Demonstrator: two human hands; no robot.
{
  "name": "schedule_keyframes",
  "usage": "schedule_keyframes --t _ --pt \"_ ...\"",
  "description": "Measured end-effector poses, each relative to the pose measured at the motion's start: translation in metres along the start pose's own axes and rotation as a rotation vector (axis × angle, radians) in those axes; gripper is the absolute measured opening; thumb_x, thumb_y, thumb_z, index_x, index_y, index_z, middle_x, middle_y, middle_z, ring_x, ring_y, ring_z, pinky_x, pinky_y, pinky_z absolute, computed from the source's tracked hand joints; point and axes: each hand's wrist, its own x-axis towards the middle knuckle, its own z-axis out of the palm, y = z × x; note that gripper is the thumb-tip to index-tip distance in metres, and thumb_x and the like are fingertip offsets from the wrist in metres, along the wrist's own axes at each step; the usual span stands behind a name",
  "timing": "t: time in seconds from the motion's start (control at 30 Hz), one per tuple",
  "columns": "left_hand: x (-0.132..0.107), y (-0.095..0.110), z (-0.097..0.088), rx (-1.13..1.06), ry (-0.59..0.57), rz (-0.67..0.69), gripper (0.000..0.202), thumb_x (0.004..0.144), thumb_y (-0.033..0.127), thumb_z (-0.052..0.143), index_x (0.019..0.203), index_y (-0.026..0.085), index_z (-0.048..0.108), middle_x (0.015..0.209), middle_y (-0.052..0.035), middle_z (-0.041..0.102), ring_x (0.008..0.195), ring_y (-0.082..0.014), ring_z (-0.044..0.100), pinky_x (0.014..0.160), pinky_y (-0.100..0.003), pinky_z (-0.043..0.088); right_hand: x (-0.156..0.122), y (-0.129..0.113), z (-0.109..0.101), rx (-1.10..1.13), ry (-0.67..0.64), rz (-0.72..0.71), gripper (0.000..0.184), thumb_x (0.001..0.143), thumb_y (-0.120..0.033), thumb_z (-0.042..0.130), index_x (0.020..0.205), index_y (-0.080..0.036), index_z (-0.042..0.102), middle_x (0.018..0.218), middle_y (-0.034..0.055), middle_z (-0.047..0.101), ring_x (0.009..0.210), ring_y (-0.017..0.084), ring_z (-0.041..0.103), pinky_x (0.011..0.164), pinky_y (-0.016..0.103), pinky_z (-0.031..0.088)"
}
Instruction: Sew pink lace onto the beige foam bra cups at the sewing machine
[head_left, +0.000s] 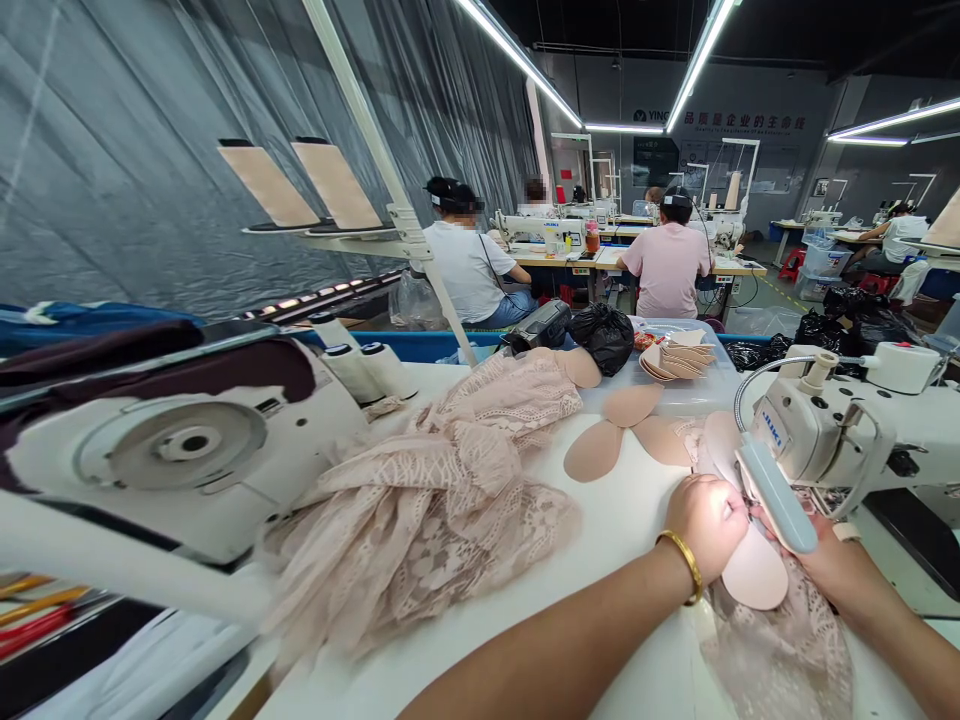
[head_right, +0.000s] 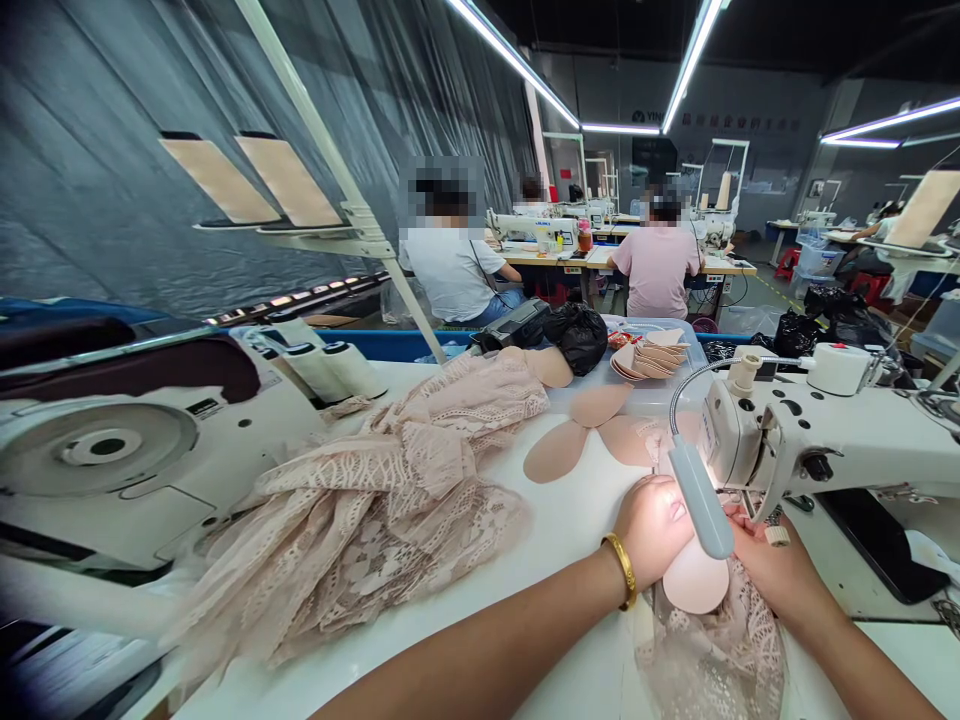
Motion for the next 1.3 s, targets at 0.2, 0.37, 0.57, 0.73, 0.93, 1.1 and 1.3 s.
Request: schedule_keyframes --t 0.2,0.37,0.57,0.73,0.93,1.1,1.3 --pt "-0.001 0.001 -0.001 0.002 -0.013 0.012 0.019 0.075 0.01 0.059 0.059 0.02 0.062 0.062 -0.0019 0.058 0.068 -0.0206 0.055 0.074 -0.033 0.043 -0.001 0.0 -0.001 -0.022 -0.002 -0.011 0.027 0.057 -0.051 0.073 0.066 -0.027 0.064 0.075 0.0071 0.077 0.072 0.03 0.069 0.062 0.036 0.05" --pt "0.001 -0.002 0.001 -0.008 -0.022 0.037 0.019 0.075 0.012 0.059 0.057 0.021 0.061 0.06 -0.0017 0.056 0.067 -0.0205 0.055 0.073 -0.033 0.043 0.001 -0.002 0.0 -0.071 0.019 -0.033 0.032 0.056 -0.053 0.075 0.055 -0.027 0.056 0.077 0.0056 0.077 0.086 0.034 0.071 0.072 0.037 0.051" --pt "-0.002 -0.002 0.001 -0.04 -0.01 0.059 0.018 0.076 0.012 0.058 0.061 0.02 0.064 0.068 -0.0032 0.062 0.071 -0.0201 0.058 0.074 -0.032 0.045 0.003 -0.002 0.005 -0.131 0.058 -0.05 0.033 0.054 -0.049 0.076 0.05 -0.027 0.053 0.072 0.006 0.074 0.079 0.032 0.067 0.066 0.036 0.048" --pt "-0.017 0.009 -0.023 -0.007 0.038 0.156 0.017 0.086 0.017 0.055 0.083 0.02 0.072 0.099 -0.0079 0.068 0.088 -0.0199 0.063 0.078 -0.03 0.047 0.01 0.015 0.001 -0.108 0.075 -0.108 0.024 0.063 -0.048 0.07 0.062 -0.026 0.06 0.067 0.0043 0.07 0.079 0.032 0.067 0.067 0.036 0.048" --pt "-0.049 0.019 -0.043 0.381 -0.369 0.557 0.024 0.078 0.032 0.078 0.098 0.023 0.068 0.093 -0.0041 0.07 0.087 -0.0254 0.065 0.078 -0.035 0.043 0.021 0.037 -0.044 -0.038 0.05 -0.234 0.025 0.068 -0.044 0.067 0.084 -0.026 0.061 0.078 0.0003 0.067 0.072 0.022 0.06 0.062 0.031 0.047" --pt "-0.078 0.019 -0.057 0.239 -0.485 0.467 0.017 0.084 0.009 0.062 0.088 0.023 0.071 0.087 -0.0027 0.074 0.085 -0.0206 0.069 0.084 -0.031 0.045 0.019 0.058 -0.078 -0.043 0.053 -0.268 0.02 0.071 -0.041 0.069 0.082 -0.026 0.06 0.069 -0.0047 0.053 0.059 0.016 0.046 0.054 0.029 0.039" --pt "-0.097 0.04 -0.082 -0.741 -0.313 -0.168 0.028 0.096 0.044 0.06 0.101 0.02 0.074 0.092 -0.0033 0.075 0.084 -0.0185 0.068 0.077 -0.027 0.05 -0.047 0.069 -0.043 0.233 -0.177 -0.258 0.072 0.071 -0.065 0.078 0.134 -0.033 0.06 0.1 0.0074 0.072 0.094 0.03 0.068 0.084 0.041 0.053"
